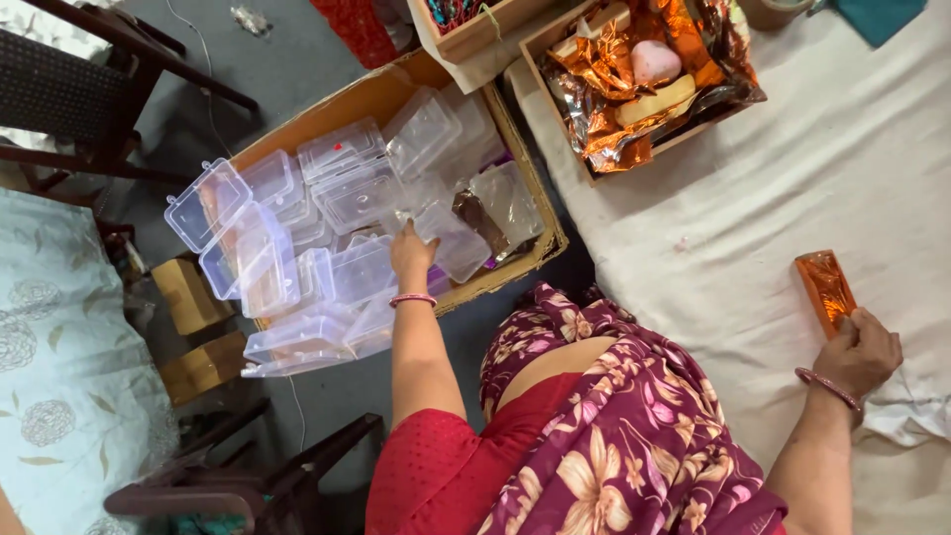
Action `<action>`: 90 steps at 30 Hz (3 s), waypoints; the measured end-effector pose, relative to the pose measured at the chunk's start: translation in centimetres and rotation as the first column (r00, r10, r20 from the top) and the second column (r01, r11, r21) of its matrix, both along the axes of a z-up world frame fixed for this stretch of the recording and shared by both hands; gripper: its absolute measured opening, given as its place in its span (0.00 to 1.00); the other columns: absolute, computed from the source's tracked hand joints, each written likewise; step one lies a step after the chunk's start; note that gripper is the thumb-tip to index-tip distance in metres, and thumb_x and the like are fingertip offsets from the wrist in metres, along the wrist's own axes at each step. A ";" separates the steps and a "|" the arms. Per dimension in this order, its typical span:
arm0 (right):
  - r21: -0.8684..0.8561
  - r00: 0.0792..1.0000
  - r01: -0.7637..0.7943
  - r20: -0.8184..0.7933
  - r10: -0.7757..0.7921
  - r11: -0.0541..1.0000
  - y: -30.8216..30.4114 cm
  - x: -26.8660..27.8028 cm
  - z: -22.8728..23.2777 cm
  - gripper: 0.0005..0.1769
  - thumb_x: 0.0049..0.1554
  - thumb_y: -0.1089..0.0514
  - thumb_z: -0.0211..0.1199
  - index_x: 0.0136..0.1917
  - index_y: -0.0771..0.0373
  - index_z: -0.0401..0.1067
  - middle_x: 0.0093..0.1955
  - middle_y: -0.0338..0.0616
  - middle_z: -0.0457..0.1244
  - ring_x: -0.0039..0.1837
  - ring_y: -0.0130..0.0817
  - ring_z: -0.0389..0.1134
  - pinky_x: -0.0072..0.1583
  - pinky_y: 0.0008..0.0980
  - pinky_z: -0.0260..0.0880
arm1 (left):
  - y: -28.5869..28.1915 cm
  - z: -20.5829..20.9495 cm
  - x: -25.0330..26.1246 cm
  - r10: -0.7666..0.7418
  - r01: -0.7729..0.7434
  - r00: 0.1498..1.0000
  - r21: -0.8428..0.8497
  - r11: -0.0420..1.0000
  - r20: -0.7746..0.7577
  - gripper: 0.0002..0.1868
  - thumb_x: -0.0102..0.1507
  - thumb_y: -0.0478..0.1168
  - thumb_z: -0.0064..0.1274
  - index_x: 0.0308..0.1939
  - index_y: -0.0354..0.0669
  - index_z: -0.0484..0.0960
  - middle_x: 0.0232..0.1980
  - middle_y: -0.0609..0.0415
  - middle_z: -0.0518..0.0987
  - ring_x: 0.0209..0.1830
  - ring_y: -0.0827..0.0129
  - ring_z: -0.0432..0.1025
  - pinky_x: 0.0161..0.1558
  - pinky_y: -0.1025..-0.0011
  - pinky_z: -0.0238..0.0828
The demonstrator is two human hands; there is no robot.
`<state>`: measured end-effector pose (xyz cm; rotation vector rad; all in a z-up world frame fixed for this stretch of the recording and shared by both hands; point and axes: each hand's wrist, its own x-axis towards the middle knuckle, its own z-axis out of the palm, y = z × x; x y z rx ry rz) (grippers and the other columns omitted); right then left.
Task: The person picks up small rectangular wooden blocks from a cardboard box and wipes them with a white cloth. They then place the blocks onto a sheet of orange foil, fold the foil around the blocks to create a wrapped package, and set it aside. The process is repeated with another wooden block.
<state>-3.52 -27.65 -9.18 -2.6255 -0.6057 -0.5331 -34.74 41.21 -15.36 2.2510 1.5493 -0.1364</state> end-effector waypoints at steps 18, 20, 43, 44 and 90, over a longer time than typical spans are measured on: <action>-0.019 0.999 0.050 0.008 -0.050 0.999 0.9 0.1 0.7 0.06 0.61 0.69 0.67 0.52 0.63 0.76 0.53 0.48 0.70 0.54 0.46 0.70 0.61 0.42 0.69 | 3.8 6.9 9.4 -0.566 0.453 0.771 -0.373 0.810 -0.292 0.38 0.47 0.55 0.74 0.58 0.47 0.83 0.57 0.44 0.82 0.58 0.50 0.77 0.58 0.55 0.75; -0.016 0.997 0.081 0.004 -0.081 0.997 1.2 0.4 0.7 0.07 0.61 0.69 0.67 0.52 0.62 0.77 0.51 0.47 0.70 0.53 0.47 0.70 0.60 0.42 0.69 | 4.9 15.8 9.4 -0.535 0.513 0.844 -0.227 0.828 -0.044 0.42 0.48 0.57 0.73 0.62 0.45 0.79 0.57 0.42 0.82 0.57 0.49 0.77 0.56 0.56 0.74; 0.770 0.786 0.551 -0.608 -0.111 -0.321 -6.8 -5.0 -4.2 0.14 0.57 0.65 0.71 0.57 0.62 0.79 0.53 0.38 0.71 0.53 0.30 0.70 0.56 0.33 0.71 | -36.7 15.3 38.4 -0.936 0.974 -0.207 -0.033 -0.225 0.286 0.89 0.29 0.67 0.80 0.81 0.58 0.33 0.82 0.32 0.31 0.83 0.39 0.29 0.76 0.35 0.31; 0.770 0.819 0.532 -0.574 -0.016 -0.353 -6.5 -5.0 -5.7 0.16 0.56 0.64 0.70 0.59 0.62 0.77 0.55 0.39 0.71 0.56 0.33 0.71 0.60 0.35 0.71 | -37.6 14.8 38.0 -0.937 0.985 -0.168 0.032 -0.167 0.305 0.88 0.27 0.66 0.80 0.80 0.58 0.37 0.82 0.32 0.35 0.83 0.39 0.31 0.75 0.36 0.30; 0.186 0.996 0.032 -0.094 -0.015 0.982 2.7 2.4 7.8 0.10 0.51 0.68 0.68 0.47 0.60 0.81 0.50 0.42 0.72 0.55 0.42 0.73 0.62 0.42 0.70 | -38.7 21.0 41.2 -0.935 0.985 -0.043 -0.141 -0.098 0.351 0.61 0.42 0.62 0.78 0.75 0.52 0.66 0.65 0.41 0.72 0.66 0.45 0.66 0.67 0.53 0.61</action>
